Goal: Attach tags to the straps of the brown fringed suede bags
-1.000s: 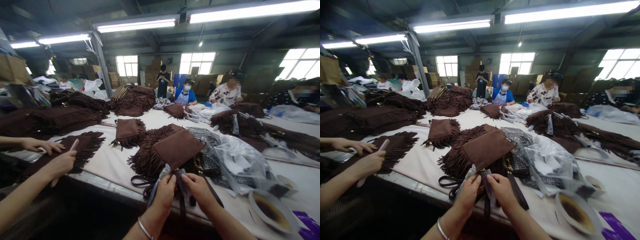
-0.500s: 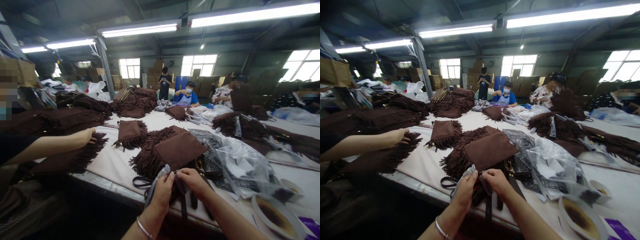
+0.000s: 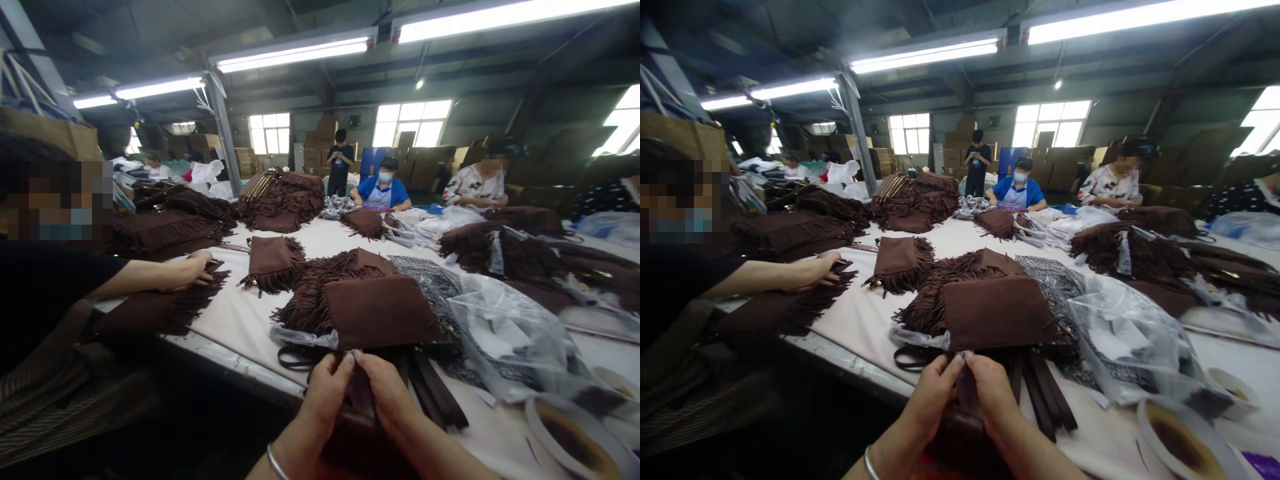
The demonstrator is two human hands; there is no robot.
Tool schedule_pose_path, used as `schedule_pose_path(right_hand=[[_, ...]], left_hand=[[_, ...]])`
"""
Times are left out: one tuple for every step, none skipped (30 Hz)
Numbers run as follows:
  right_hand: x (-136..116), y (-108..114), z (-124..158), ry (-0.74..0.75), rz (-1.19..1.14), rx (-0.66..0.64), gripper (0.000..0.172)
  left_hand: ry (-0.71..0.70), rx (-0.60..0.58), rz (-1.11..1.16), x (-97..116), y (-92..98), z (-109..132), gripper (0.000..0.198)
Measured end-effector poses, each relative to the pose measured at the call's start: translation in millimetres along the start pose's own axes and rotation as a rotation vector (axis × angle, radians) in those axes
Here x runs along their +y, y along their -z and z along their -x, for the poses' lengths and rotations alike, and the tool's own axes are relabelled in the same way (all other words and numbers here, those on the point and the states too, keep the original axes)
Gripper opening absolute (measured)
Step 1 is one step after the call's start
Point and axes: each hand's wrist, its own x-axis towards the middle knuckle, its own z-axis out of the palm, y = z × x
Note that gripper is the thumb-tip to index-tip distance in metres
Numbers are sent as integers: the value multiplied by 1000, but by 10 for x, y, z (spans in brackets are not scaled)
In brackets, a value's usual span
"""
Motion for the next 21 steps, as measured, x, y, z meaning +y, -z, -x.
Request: schedule_pose_path(right_hand=[[14, 4, 11, 3, 3, -1, 37], [16, 9, 26, 7, 18, -3, 36], [9, 15, 43, 11, 48, -10, 37], [-6, 22, 61, 17, 91, -15, 39], [-24, 30, 77, 22, 136, -23, 41], [-43, 42, 89, 26, 180, -31, 43], [-58, 59, 97, 33, 221, -40, 45], [-68, 84, 100, 48, 263, -52, 47], [-72, 117, 97, 70, 310, -64, 49], [-69, 159, 90, 107, 364, -65, 49], [-63, 209, 79, 157, 425, -59, 47], [-55, 264, 66, 226, 489, -40, 43], [-50, 321, 53, 318, 555, -23, 37], [-52, 376, 42, 431, 624, -25, 30], [-63, 427, 31, 558, 697, -60, 24], [-85, 469, 23, 688, 774, -123, 23], [-118, 501, 15, 813, 855, -198, 26], [-161, 521, 8, 930, 937, -267, 30], [-209, 530, 1, 1032, 1021, -319, 32], [-261, 529, -7, 1115, 1098, -342, 32], [-311, 520, -15, 1181, 1168, -348, 30]], left_hand=[[-19, 26, -39, -29, -22, 38, 50], [-34, 64, -81, -51, -45, 64, 48], [-34, 105, -115, -68, -65, 78, 45], [-20, 143, -137, -82, -83, 81, 45], [0, 169, -146, -95, -97, 76, 45], [15, 187, -143, -109, -109, 66, 45], [25, 202, -132, -125, -118, 55, 46], [31, 210, -116, -142, -126, 46, 46], [36, 211, -95, -161, -134, 39, 46], [40, 206, -69, -179, -141, 37, 46], [44, 195, -40, -195, -148, 40, 46], [47, 180, -9, -208, -155, 47, 46], [51, 161, 20, -216, -161, 58, 46], [58, 146, 41, -220, -165, 71, 46], [67, 137, 45, -218, -167, 85, 45], [76, 134, 29, -212, -167, 100, 43], [78, 139, -6, -203, -166, 115, 41], [67, 151, -53, -192, -163, 130, 38], [39, 168, -112, -180, -158, 144, 36], [-5, 185, -179, -168, -153, 160, 33], [-59, 194, -249, -159, -148, 176, 31]])
